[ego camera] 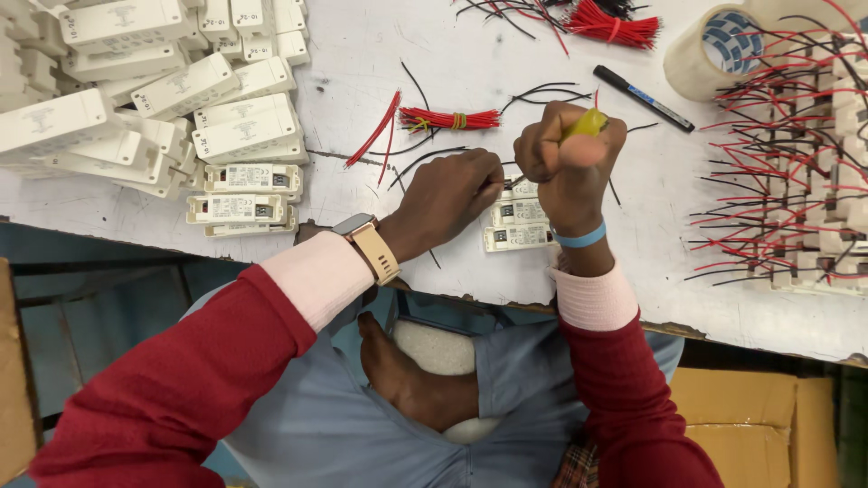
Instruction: The person sits at a workbench and uses a screwdriver to attach red and black wires to white electrical components. They repeatedly pick up components, insert wires into terminals, tighten screws, and place the finished units aside.
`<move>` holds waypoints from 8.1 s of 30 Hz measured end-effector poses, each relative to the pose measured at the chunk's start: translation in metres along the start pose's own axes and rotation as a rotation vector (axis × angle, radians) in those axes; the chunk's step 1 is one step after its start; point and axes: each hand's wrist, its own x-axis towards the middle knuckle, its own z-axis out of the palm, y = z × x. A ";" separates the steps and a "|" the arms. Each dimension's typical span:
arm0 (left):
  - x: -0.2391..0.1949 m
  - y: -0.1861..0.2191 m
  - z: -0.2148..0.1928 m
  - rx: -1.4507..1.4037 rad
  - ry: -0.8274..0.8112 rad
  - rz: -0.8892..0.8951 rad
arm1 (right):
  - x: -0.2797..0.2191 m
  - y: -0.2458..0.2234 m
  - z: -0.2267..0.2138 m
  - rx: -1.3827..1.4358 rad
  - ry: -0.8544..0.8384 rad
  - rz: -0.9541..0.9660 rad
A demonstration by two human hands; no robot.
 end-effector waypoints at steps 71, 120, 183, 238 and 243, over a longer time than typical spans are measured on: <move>-0.005 0.018 -0.006 0.323 -0.051 0.111 | -0.024 -0.022 0.011 0.028 0.029 -0.021; -0.041 0.053 -0.013 0.099 -0.052 -0.011 | -0.047 -0.039 0.021 0.090 0.056 0.004; 0.005 -0.068 -0.070 0.534 0.115 -0.437 | -0.088 -0.085 0.027 0.036 0.392 -0.020; 0.004 -0.089 -0.042 0.653 0.229 -0.135 | -0.122 -0.091 0.063 -0.001 0.460 0.106; 0.009 -0.093 -0.044 0.570 0.116 -0.240 | -0.122 -0.087 0.065 0.022 0.447 0.114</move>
